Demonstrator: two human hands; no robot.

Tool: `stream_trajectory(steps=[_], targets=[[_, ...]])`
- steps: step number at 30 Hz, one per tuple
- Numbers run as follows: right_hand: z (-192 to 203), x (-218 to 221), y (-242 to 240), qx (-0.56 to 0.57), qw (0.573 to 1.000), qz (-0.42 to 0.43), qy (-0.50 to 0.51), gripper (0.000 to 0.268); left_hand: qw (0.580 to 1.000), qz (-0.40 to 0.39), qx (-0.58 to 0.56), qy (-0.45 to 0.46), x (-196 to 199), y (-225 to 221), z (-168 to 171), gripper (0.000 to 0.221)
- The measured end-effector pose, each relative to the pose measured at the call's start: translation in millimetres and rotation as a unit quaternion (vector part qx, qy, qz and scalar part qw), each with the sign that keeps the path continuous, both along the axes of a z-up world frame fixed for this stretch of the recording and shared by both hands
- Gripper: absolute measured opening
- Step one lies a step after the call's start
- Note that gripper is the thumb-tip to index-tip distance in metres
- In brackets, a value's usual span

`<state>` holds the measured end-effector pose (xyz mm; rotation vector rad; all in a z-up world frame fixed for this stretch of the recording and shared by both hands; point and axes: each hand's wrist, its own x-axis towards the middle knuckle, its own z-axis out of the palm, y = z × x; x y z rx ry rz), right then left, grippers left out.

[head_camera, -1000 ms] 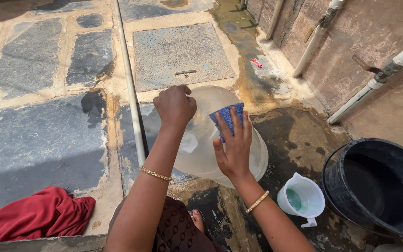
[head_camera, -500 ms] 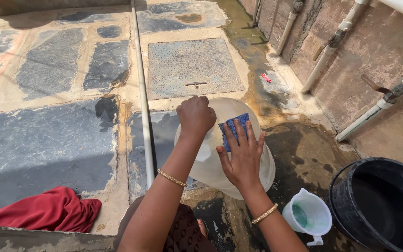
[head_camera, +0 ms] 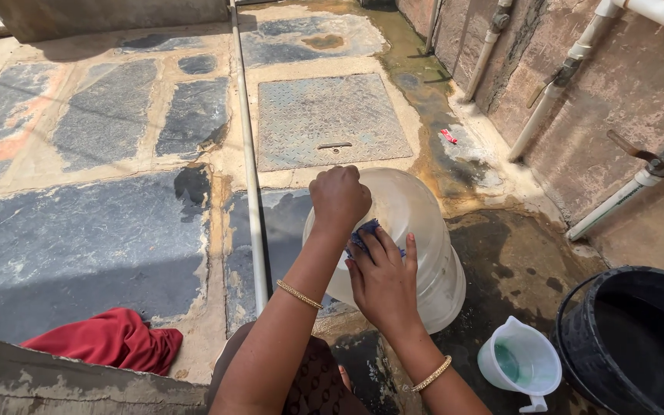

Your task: Cleaning the exterior of a large plastic water jug using a sponge and water.

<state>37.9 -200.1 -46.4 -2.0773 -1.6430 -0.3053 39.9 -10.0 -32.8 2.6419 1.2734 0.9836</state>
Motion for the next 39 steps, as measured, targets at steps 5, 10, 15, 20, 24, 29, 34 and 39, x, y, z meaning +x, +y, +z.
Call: stream_trajectory(steps=[5, 10, 15, 20, 24, 29, 34, 39], targets=[[-89.1, -7.4, -18.2, 0.075, 0.987, 0.116, -0.085, 0.038, 1.0, 0.002, -0.012, 0.011, 6.5, -9.4, 8.1, 0.016], [-99.6, -41.2, 15.5, 0.008, 0.969, 0.187, -0.159, 0.044, 1.0, -0.007, 0.014, 0.002, 10.8, -26.8, 6.8, 0.012], [-82.5, -32.9, 33.9, 0.194, 0.941, 0.27, 0.063, 0.053, 0.999, -0.048, -0.005, -0.015, 9.9, -42.0, 13.8, 0.011], [-89.1, 16.3, -36.0, 0.099, 0.975, 0.136, -0.148, 0.045, 0.998, -0.051, -0.038, -0.018, 3.8, -17.3, 13.5, 0.018], [-72.4, 90.0, -53.1, 0.212, 0.977, -0.032, -0.002, 0.04, 0.994, -0.064, -0.073, -0.04, -4.1, -15.7, 17.1, 0.029], [-120.0, 64.1, -56.4, 0.24, 0.939, -0.082, 0.232, 0.051, 0.995, -0.049, -0.088, -0.019, -6.7, -11.4, 17.2, 0.023], [-171.9, 5.9, -64.6, 0.24, 0.968, 0.019, 0.076, 0.073, 0.995, -0.041, -0.095, 0.007, -12.9, -16.2, 30.3, 0.021], [-116.6, 62.9, -50.2, 0.226, 0.943, -0.045, 0.241, 0.082, 0.961, -0.236, -0.139, -0.034, -27.7, -22.7, 67.1, 0.039]])
